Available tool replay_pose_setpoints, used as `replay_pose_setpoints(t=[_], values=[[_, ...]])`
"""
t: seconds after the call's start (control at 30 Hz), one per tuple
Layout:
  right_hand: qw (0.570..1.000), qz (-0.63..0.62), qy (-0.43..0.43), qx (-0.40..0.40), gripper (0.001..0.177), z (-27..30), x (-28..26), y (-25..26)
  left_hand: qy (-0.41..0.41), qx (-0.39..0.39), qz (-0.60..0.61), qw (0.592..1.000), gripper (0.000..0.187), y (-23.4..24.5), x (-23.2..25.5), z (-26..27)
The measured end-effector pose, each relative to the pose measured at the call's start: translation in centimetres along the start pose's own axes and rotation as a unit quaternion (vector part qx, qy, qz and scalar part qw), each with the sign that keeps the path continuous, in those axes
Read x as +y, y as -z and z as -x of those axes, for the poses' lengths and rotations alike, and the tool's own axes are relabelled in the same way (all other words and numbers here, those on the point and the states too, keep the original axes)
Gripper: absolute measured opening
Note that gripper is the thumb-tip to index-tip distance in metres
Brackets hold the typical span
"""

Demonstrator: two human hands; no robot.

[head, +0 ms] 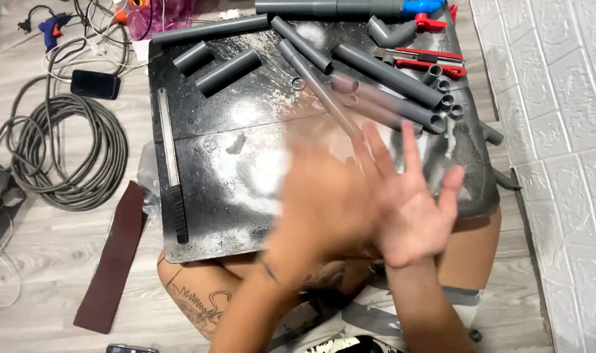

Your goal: The person sands a small metal ring with sandpaper on a board on the floor.

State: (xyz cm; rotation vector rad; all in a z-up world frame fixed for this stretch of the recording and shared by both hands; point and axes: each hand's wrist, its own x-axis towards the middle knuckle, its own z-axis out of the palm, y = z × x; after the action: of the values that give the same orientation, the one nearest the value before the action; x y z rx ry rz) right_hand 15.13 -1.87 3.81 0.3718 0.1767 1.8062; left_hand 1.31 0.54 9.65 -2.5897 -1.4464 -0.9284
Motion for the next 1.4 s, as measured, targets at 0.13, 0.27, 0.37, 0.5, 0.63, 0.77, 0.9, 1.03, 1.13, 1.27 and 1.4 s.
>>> replay_pose_setpoints(t=[0.13, 0.27, 0.37, 0.5, 0.63, 0.77, 0.9, 1.03, 1.13, 1.27, 1.4], values=[[0.988, 0.148, -0.030, -0.036, 0.079, 0.3, 0.6, -1.8, -0.149, -0.101, 0.099, 0.979, 0.074, -2.9, 2.4, 1.4], [0.904, 0.406, -0.031, -0.130, 0.077, 3.0, -1.7, -1.1, 0.079, -0.023, 0.019, 0.996, 0.040, -1.9, -5.9, 0.4], [0.704, 0.704, 0.059, -0.075, 0.043, 2.5, -2.7, 0.0, 0.090, 0.013, -0.041, 0.995, 0.048, -0.9, -6.1, 1.3], [0.179, 0.966, 0.150, -0.110, 0.018, 1.5, -4.6, 4.8, 0.094, -0.054, 0.047, 0.993, 0.035, -3.2, -3.8, 5.1], [0.110, 0.973, 0.134, -0.149, 0.011, 1.4, -3.7, 4.7, 0.090, -0.018, 0.013, 0.996, 0.039, -4.8, -3.2, 8.2], [0.074, 0.978, 0.110, -0.161, 0.010, 1.6, -3.8, 5.3, 0.104, 0.007, 0.017, 0.994, 0.040, -5.7, -2.6, 9.4], [0.072, 0.974, 0.106, -0.184, 0.010, 1.5, -4.0, 5.3, 0.115, 0.002, -0.017, 0.993, 0.045, -6.7, -2.2, 9.9], [0.064, 0.975, 0.093, -0.191, 0.007, 1.4, -4.2, 4.7, 0.131, -0.024, -0.025, 0.991, 0.049, -7.2, -2.1, 10.5], [0.069, 0.974, 0.079, -0.201, 0.007, 1.5, -3.8, 4.7, 0.137, -0.034, -0.045, 0.989, 0.051, -7.4, -2.0, 10.6], [0.078, 0.974, 0.066, -0.202, 0.006, 0.4, -2.9, 4.9, 0.146, -0.053, -0.045, 0.987, 0.052, -7.3, -2.1, 10.5], [0.063, 0.976, 0.070, -0.197, 0.007, -0.7, -3.3, 4.8, 0.169, -0.070, -0.042, 0.982, 0.052, -7.4, -2.1, 10.5]])
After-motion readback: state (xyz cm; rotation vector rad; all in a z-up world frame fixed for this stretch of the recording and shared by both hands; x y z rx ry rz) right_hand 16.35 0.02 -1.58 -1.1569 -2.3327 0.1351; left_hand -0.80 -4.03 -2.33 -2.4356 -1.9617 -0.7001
